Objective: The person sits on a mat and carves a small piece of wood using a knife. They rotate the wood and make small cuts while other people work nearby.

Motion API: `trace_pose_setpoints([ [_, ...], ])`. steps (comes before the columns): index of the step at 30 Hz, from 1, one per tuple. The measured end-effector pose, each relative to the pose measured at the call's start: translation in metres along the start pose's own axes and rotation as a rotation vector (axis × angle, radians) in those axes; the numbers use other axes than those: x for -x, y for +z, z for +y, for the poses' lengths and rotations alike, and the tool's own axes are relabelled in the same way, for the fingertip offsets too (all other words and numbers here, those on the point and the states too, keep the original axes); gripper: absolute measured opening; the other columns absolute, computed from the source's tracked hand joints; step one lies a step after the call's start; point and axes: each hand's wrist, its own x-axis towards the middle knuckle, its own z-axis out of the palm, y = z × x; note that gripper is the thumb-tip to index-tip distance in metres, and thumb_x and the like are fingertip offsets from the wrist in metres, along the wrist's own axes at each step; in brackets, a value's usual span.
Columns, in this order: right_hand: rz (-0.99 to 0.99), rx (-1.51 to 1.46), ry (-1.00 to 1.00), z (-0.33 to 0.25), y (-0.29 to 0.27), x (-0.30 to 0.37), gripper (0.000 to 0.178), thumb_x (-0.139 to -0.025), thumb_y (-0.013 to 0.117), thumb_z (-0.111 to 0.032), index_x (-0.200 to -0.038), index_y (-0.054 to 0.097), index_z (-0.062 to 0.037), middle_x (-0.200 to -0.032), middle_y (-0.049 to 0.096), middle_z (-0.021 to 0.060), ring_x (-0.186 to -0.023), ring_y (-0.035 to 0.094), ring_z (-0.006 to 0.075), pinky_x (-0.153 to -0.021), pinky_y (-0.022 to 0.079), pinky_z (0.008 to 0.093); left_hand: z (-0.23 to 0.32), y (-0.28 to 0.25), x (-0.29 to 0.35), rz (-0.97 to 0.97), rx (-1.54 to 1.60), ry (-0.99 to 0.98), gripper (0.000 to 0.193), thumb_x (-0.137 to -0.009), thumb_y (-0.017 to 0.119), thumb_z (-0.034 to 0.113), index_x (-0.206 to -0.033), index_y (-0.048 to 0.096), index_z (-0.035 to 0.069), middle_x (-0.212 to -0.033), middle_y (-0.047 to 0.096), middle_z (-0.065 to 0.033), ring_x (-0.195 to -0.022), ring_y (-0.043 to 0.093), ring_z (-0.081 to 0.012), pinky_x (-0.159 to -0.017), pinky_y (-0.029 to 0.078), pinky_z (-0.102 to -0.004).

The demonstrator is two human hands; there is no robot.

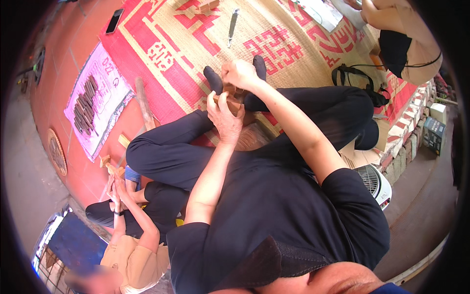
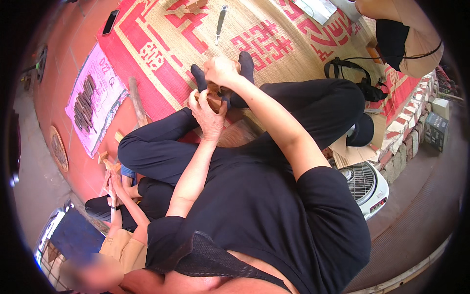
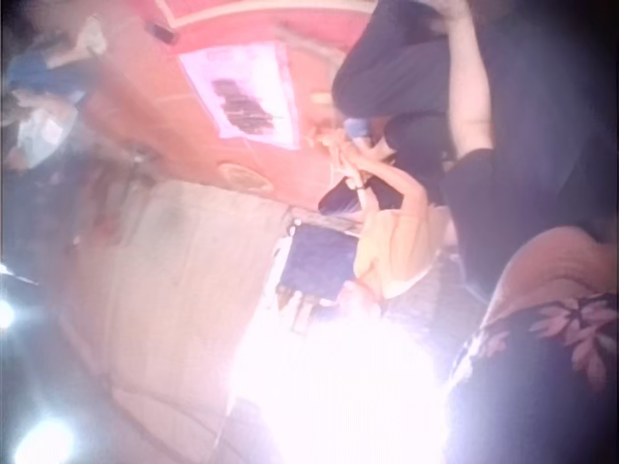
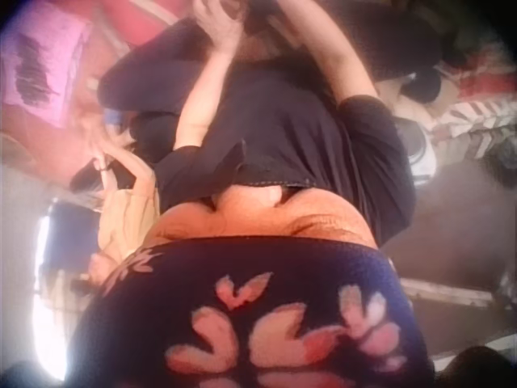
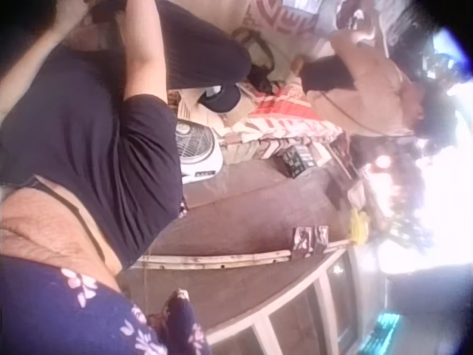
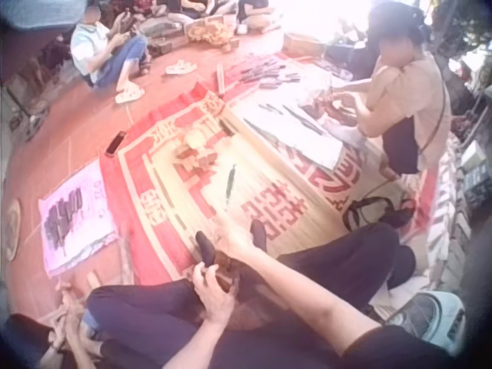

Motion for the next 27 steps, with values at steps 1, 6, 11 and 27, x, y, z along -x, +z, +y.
trace_pose_setpoints([
  [1,-0.042,0.083,0.000,-0.003,0.000,0.006,0.014,-0.072,0.063,-0.021,-0.080,0.072,-0.0137,-0.075,0.069,0.0125,-0.074,0.068,0.0331,-0.070,0.052,0.0438,0.001,0.000,0.001,0.003,0.005,0.001,0.068,-0.065,0.080,0.019,-0.124,0.047,0.012,-0.130,0.037,-0.0204,-0.119,0.040,-0.0400,-0.098,0.036,-0.0510],
  [6,0.115,0.247,0.057,0.039,0.016,-0.028,0.016,-0.074,0.062,-0.023,-0.082,0.072,-0.0129,-0.076,0.068,0.0165,-0.075,0.068,0.0338,-0.068,0.053,0.0450,0.003,-0.001,-0.002,-0.017,0.006,0.028,0.070,-0.066,0.081,0.019,-0.126,0.045,0.015,-0.134,0.036,-0.0220,-0.122,0.041,-0.0416,-0.097,0.037,-0.0515],
  [11,0.099,-0.132,-0.046,0.017,0.002,0.002,0.014,-0.074,0.064,-0.024,-0.078,0.072,-0.0131,-0.080,0.069,0.0150,-0.076,0.068,0.0306,-0.070,0.052,0.0402,0.000,0.001,-0.002,0.032,0.030,0.009,0.068,-0.064,0.081,0.016,-0.123,0.046,0.012,-0.129,0.037,-0.0193,-0.118,0.040,-0.0393,-0.098,0.036,-0.0506],
  [27,0.259,0.003,0.059,0.012,0.018,0.030,0.016,-0.083,0.063,-0.025,-0.091,0.066,-0.0119,-0.094,0.066,0.0117,-0.088,0.065,0.0317,-0.077,0.049,0.0433,0.002,-0.004,-0.012,0.031,0.056,-0.038,0.069,-0.065,0.080,0.010,-0.124,0.045,0.009,-0.128,0.037,-0.0207,-0.120,0.041,-0.0387,-0.101,0.037,-0.0482],
])
